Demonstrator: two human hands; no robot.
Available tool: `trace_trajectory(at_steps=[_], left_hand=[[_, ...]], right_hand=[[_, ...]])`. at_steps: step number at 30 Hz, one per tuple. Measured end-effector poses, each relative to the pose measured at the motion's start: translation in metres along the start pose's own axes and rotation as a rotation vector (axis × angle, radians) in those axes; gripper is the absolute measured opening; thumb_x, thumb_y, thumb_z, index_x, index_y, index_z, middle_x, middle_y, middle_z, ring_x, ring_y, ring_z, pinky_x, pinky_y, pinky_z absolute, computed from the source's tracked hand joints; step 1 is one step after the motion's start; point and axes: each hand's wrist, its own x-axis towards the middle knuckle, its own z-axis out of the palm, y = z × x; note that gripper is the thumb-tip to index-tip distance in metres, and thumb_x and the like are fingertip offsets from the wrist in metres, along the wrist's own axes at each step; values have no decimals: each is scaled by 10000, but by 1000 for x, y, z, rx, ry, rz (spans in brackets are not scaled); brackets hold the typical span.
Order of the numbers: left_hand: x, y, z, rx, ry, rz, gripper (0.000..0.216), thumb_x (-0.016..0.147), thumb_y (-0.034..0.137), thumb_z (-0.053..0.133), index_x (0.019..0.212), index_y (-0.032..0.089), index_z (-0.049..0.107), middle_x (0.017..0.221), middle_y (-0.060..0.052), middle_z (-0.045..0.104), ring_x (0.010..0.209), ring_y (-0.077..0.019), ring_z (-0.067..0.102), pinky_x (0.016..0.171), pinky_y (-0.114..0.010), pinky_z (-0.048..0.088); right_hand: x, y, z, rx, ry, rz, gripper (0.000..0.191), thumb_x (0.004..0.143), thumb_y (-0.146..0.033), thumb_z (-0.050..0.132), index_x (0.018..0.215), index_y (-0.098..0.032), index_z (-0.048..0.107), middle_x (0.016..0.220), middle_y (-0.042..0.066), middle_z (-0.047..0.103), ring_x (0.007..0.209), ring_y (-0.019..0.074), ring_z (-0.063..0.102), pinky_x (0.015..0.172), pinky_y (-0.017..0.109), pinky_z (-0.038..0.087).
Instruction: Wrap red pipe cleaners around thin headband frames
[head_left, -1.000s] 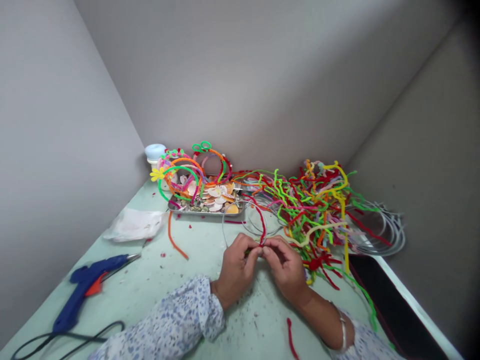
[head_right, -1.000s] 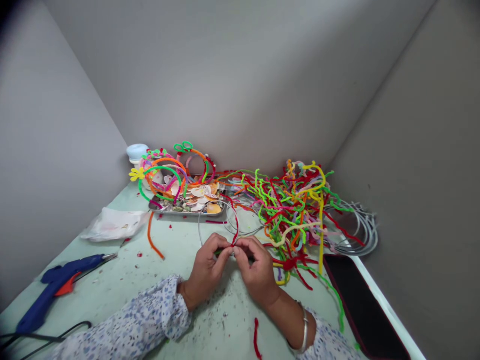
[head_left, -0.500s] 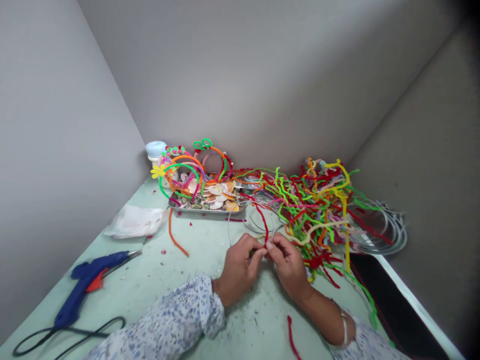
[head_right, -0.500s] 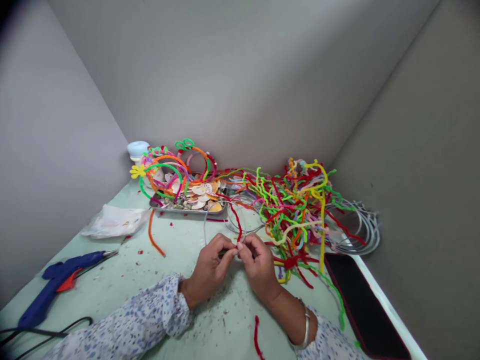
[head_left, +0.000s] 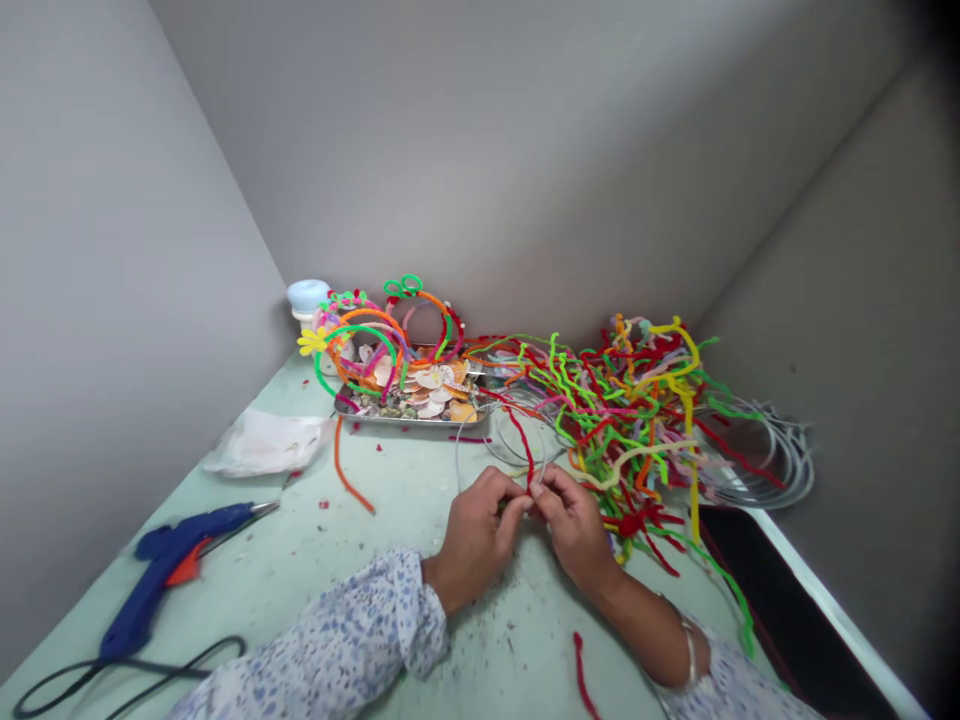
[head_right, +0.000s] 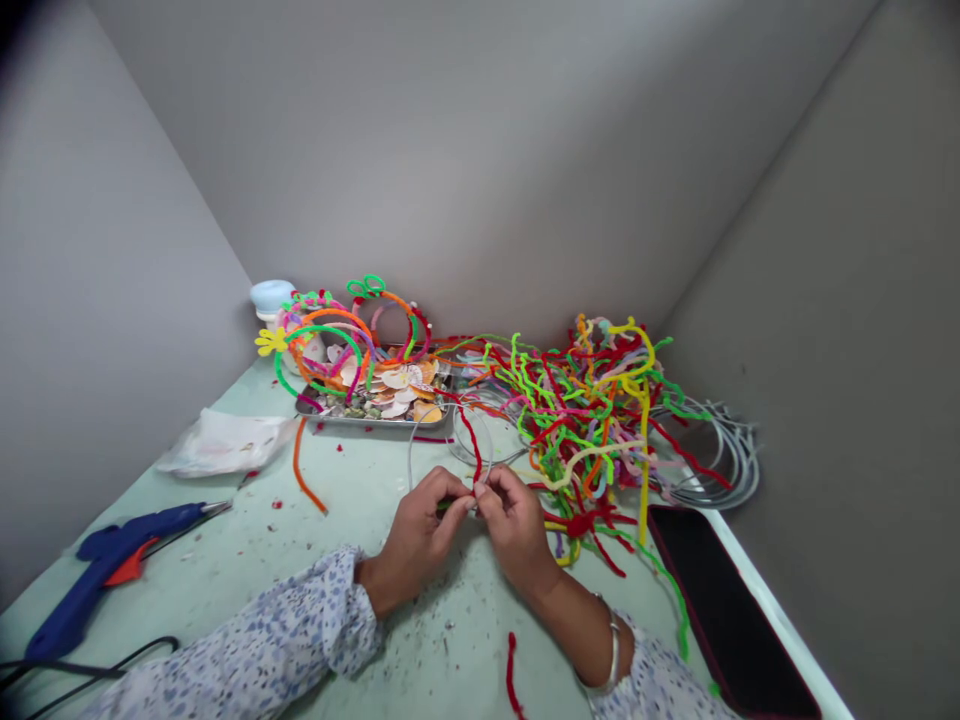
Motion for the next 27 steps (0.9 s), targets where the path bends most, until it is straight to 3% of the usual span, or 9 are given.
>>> trace_trajectory(at_steps=[27], left_hand=[[0,0,1,-47,-15,-53,161,909,260,510,804,178,600,782,-24,596,730,-146,553,680,-261,425]], right_hand=[[4,3,-4,126,-58,120,251,842,-391,565,683,-206,507,559,-49,463,520,129,424,521,251,358]])
